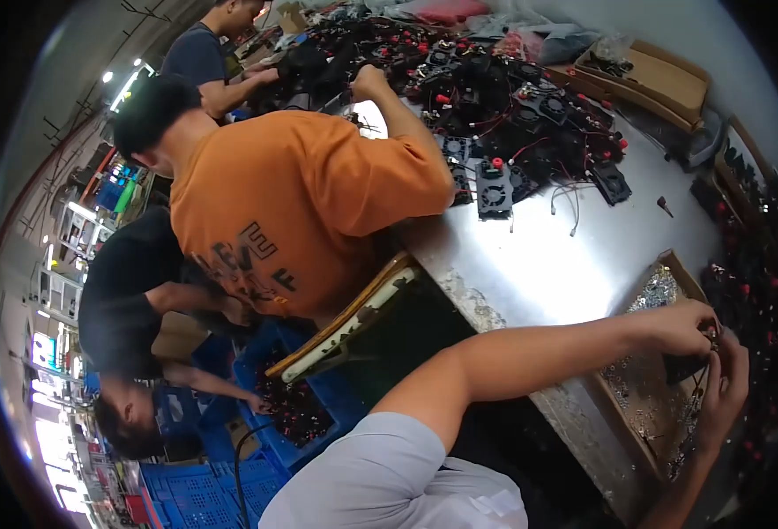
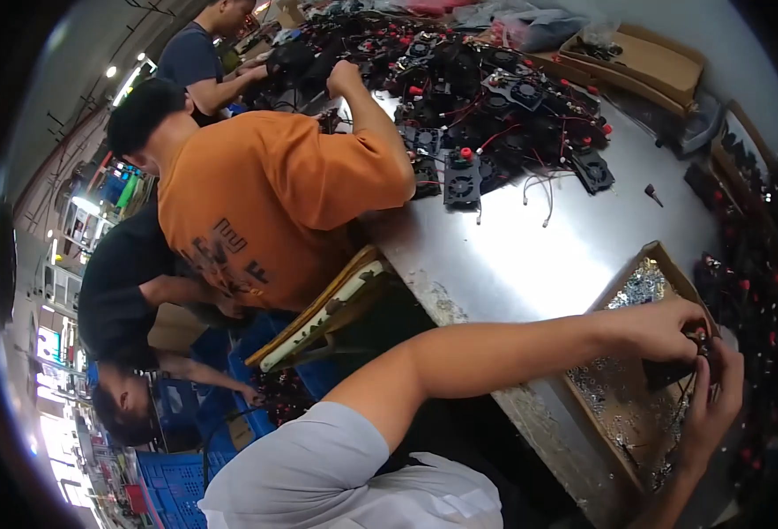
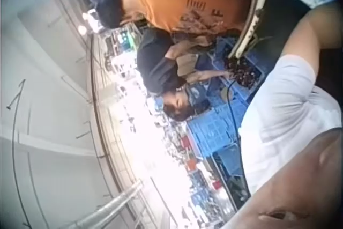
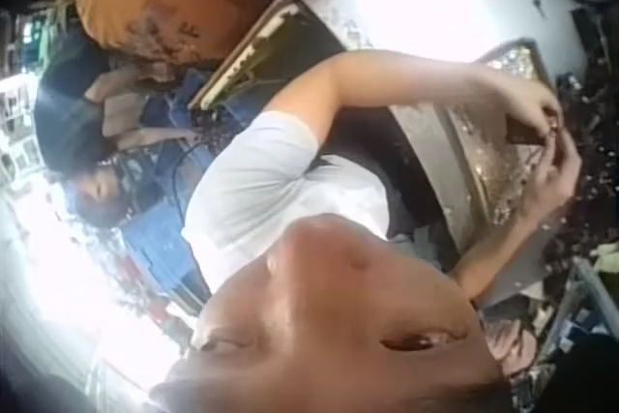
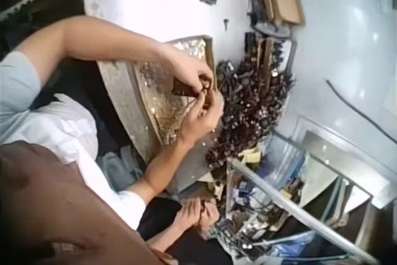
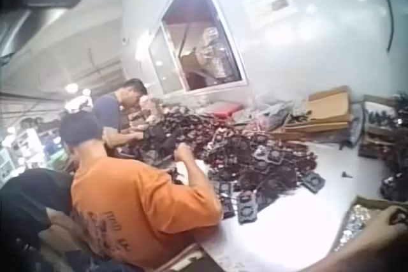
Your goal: Assembling small electronic components by connecting wires to plastic housings at a factory workstation.
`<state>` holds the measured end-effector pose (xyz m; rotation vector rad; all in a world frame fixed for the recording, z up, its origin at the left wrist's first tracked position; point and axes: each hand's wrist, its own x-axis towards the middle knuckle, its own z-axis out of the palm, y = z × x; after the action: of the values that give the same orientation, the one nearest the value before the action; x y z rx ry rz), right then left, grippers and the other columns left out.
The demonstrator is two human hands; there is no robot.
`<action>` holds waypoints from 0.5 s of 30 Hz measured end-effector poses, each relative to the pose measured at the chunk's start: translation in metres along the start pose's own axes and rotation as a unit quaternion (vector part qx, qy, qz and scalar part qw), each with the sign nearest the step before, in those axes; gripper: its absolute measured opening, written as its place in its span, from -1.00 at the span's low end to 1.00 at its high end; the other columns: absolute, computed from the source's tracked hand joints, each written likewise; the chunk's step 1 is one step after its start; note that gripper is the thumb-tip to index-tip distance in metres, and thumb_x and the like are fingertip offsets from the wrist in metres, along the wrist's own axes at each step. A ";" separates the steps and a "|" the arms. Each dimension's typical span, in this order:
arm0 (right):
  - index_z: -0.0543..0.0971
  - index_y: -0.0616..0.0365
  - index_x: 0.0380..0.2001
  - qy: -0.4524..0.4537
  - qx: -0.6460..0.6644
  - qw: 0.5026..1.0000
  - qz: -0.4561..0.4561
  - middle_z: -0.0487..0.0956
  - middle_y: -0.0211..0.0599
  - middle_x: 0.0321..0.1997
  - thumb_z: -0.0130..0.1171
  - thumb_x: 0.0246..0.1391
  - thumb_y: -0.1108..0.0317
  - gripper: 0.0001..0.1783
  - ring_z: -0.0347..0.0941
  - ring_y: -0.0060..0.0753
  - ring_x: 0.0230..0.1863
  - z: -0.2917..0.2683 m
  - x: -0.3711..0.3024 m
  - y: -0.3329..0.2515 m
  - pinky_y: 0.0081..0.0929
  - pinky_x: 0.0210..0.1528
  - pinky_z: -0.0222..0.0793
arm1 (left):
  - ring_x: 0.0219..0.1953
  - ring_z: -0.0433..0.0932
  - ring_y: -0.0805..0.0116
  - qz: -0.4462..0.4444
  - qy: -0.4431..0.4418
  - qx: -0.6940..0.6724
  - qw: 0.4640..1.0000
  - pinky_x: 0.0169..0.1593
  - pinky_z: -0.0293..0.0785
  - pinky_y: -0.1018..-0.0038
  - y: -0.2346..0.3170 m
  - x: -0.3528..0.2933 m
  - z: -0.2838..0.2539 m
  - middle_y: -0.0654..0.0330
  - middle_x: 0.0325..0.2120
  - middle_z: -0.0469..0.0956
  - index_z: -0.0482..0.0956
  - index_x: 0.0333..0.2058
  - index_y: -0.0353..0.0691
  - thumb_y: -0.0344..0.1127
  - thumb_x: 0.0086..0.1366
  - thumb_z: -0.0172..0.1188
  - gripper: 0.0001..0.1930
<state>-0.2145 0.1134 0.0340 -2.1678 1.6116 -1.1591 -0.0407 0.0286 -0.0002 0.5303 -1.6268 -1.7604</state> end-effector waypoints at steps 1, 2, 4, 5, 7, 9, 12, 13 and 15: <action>0.52 0.28 -0.18 -0.002 -0.022 0.999 -0.030 0.50 -0.28 -0.24 0.08 0.20 0.60 -0.87 0.44 -0.48 -0.23 -0.002 0.001 0.000 -0.59 -0.19 0.34 | -0.09 0.56 0.26 -0.002 0.014 0.037 0.999 0.03 0.45 0.41 -0.001 0.000 -0.004 0.03 -0.19 0.60 0.55 -0.05 -0.36 -0.25 0.12 0.26 -0.56; 0.53 0.27 -0.18 -0.013 -0.022 0.999 -0.036 0.51 -0.27 -0.25 0.09 0.19 0.60 -0.86 0.46 -0.46 -0.23 0.001 0.002 -0.001 -0.58 -0.20 0.35 | -0.09 0.56 0.27 -0.006 0.022 0.064 0.998 0.03 0.45 0.42 -0.003 -0.001 -0.003 0.04 -0.19 0.61 0.55 -0.05 -0.36 -0.26 0.12 0.25 -0.57; 0.55 0.27 -0.19 -0.020 -0.023 0.999 -0.015 0.53 -0.23 -0.26 0.12 0.16 0.59 -0.86 0.49 -0.42 -0.24 0.019 0.006 -0.013 -0.53 -0.20 0.39 | -0.08 0.55 0.32 -0.048 0.057 0.042 0.996 0.02 0.46 0.44 -0.006 -0.017 -0.011 0.07 -0.16 0.60 0.55 -0.05 -0.36 -0.29 0.14 0.26 -0.59; 0.56 0.27 -0.21 -0.008 -0.022 1.000 -0.007 0.54 -0.20 -0.27 0.14 0.14 0.59 -0.86 0.51 -0.38 -0.25 0.033 0.014 -0.033 -0.49 -0.20 0.41 | -0.09 0.55 0.36 -0.040 0.049 -0.018 0.998 0.00 0.47 0.44 -0.015 -0.021 -0.022 0.11 -0.15 0.59 0.55 -0.03 -0.33 -0.37 0.16 0.24 -0.62; 0.57 0.27 -0.23 -0.020 -0.049 0.999 -0.013 0.55 -0.13 -0.28 0.18 0.11 0.58 -0.86 0.54 -0.24 -0.26 0.028 0.020 -0.037 -0.42 -0.21 0.45 | -0.13 0.53 0.45 -0.063 0.035 -0.044 0.996 -0.03 0.48 0.51 0.006 -0.024 -0.028 0.19 -0.20 0.57 0.53 -0.04 -0.34 -0.45 0.16 0.20 -0.65; 0.58 0.27 -0.22 -0.012 -0.079 0.997 -0.025 0.55 -0.10 -0.30 0.21 0.09 0.58 -0.84 0.55 -0.14 -0.29 0.018 0.021 -0.033 -0.38 -0.23 0.46 | -0.17 0.54 0.47 -0.086 0.029 -0.050 0.995 -0.08 0.48 0.54 0.017 -0.020 -0.021 0.22 -0.20 0.57 0.52 -0.01 -0.34 -0.46 0.16 0.20 -0.63; 0.60 0.27 -0.23 0.021 -0.085 0.995 -0.046 0.57 -0.19 -0.35 0.26 0.07 0.54 -0.84 0.55 -0.33 -0.32 0.002 0.021 -0.022 -0.46 -0.31 0.45 | -0.07 0.52 0.43 -0.079 0.004 -0.035 0.996 0.04 0.45 0.50 0.014 -0.001 -0.009 0.21 -0.13 0.57 0.48 0.08 -0.28 -0.41 0.20 0.24 -0.56; 0.62 0.25 -0.22 0.013 -0.088 0.996 -0.017 0.59 -0.17 -0.34 0.27 0.07 0.51 -0.83 0.57 -0.32 -0.29 -0.002 0.018 -0.020 -0.44 -0.32 0.47 | -0.02 0.50 0.41 -0.090 -0.007 -0.035 0.995 0.10 0.42 0.48 0.015 0.001 -0.006 0.20 -0.09 0.56 0.48 0.09 -0.27 -0.39 0.20 0.28 -0.54; 0.63 0.20 -0.22 0.045 -0.076 0.995 -0.041 0.60 -0.11 -0.28 0.28 0.03 0.40 -0.78 0.57 -0.09 -0.25 0.002 0.017 -0.013 -0.25 -0.20 0.47 | -0.05 0.51 0.39 -0.068 -0.012 -0.042 0.997 0.06 0.43 0.48 0.008 0.001 -0.007 0.16 -0.08 0.54 0.48 0.09 -0.29 -0.31 0.22 0.31 -0.53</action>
<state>-0.2020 0.1027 0.0476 -2.3261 1.7152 -1.2090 -0.0345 0.0231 0.0064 0.5938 -1.5580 -1.9318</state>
